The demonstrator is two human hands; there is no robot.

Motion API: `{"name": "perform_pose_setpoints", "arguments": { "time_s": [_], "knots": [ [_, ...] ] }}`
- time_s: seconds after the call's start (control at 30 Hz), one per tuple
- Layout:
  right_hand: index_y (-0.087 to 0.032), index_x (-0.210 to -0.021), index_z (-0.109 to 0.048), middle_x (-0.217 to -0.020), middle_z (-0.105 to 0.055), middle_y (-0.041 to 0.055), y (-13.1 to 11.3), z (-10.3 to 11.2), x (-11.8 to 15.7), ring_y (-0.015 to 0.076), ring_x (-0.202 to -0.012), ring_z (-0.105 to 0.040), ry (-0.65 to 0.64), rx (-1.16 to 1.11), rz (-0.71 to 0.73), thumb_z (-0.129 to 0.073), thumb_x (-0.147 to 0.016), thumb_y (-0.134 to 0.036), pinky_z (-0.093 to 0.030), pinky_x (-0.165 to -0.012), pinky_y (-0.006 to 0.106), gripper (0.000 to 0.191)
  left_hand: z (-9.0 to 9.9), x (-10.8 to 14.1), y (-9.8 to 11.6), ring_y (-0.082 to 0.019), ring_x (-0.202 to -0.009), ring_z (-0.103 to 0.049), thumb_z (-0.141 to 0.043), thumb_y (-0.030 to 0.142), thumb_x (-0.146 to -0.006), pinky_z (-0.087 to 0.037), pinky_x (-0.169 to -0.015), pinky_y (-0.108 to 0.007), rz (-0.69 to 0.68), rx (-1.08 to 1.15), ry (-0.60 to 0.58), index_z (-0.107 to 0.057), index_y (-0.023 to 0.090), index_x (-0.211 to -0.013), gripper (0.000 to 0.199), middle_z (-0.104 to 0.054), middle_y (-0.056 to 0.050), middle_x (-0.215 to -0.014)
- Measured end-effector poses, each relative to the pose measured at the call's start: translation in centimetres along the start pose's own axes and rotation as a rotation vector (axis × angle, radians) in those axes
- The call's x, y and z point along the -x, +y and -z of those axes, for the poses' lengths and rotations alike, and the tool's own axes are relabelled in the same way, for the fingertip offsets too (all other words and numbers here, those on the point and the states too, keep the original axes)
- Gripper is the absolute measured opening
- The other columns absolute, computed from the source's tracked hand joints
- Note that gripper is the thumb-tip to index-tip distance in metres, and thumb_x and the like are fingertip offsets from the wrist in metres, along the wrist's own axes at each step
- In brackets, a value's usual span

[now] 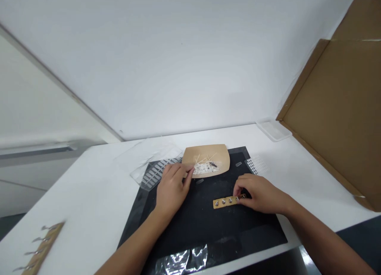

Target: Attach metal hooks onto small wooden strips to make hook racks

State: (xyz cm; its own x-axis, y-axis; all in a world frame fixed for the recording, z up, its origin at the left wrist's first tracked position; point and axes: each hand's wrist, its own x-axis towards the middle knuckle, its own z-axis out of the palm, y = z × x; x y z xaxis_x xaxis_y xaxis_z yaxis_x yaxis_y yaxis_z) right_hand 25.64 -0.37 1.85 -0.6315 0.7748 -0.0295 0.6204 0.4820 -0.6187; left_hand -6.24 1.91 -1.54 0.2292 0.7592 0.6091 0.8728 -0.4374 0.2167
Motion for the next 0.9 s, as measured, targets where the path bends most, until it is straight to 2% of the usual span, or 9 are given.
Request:
{"name": "perform_pose_setpoints", "arguments": {
  "time_s": [0.27,0.57,0.9],
  "knots": [
    [-0.022,-0.094,-0.072,-0.098,-0.074,0.0006,-0.23,0.18,0.04,0.019,-0.096,-0.065,-0.017,0.02,-0.01,-0.079,-0.087,-0.012,-0.047,-0.081,0.03,0.014,0.3,-0.12,-0.03,-0.025,-0.085,-0.062,-0.055,0.036,-0.108,-0.047,-0.085,-0.039,0.018,-0.064,0.029,-0.068,0.02,-0.09,0.027,-0.072,-0.005,-0.087],
    [-0.023,-0.093,-0.075,-0.099,-0.073,0.0017,-0.1,0.06,-0.03,0.0204,-0.097,-0.065,-0.026,0.058,-0.002,-0.077,-0.09,-0.015,-0.048,-0.084,0.032,0.009,0.32,-0.32,0.1,-0.027,-0.089,-0.061,-0.054,0.028,-0.108,-0.048,-0.089,-0.042,-0.031,-0.053,0.042,-0.066,0.02,-0.097,0.018,-0.072,-0.008,-0.094],
    [-0.023,-0.093,-0.074,-0.099,-0.073,0.0012,-0.11,0.13,-0.04,0.0208,-0.098,-0.064,-0.035,0.08,-0.018,-0.077,-0.09,-0.015,-0.046,-0.082,0.031,0.01,0.34,-0.22,0.35,-0.027,-0.088,-0.058,-0.056,0.027,-0.107,-0.048,-0.087,-0.041,-0.055,-0.075,0.049,-0.062,0.02,-0.095,0.015,-0.07,-0.007,-0.091]
  ]
}}
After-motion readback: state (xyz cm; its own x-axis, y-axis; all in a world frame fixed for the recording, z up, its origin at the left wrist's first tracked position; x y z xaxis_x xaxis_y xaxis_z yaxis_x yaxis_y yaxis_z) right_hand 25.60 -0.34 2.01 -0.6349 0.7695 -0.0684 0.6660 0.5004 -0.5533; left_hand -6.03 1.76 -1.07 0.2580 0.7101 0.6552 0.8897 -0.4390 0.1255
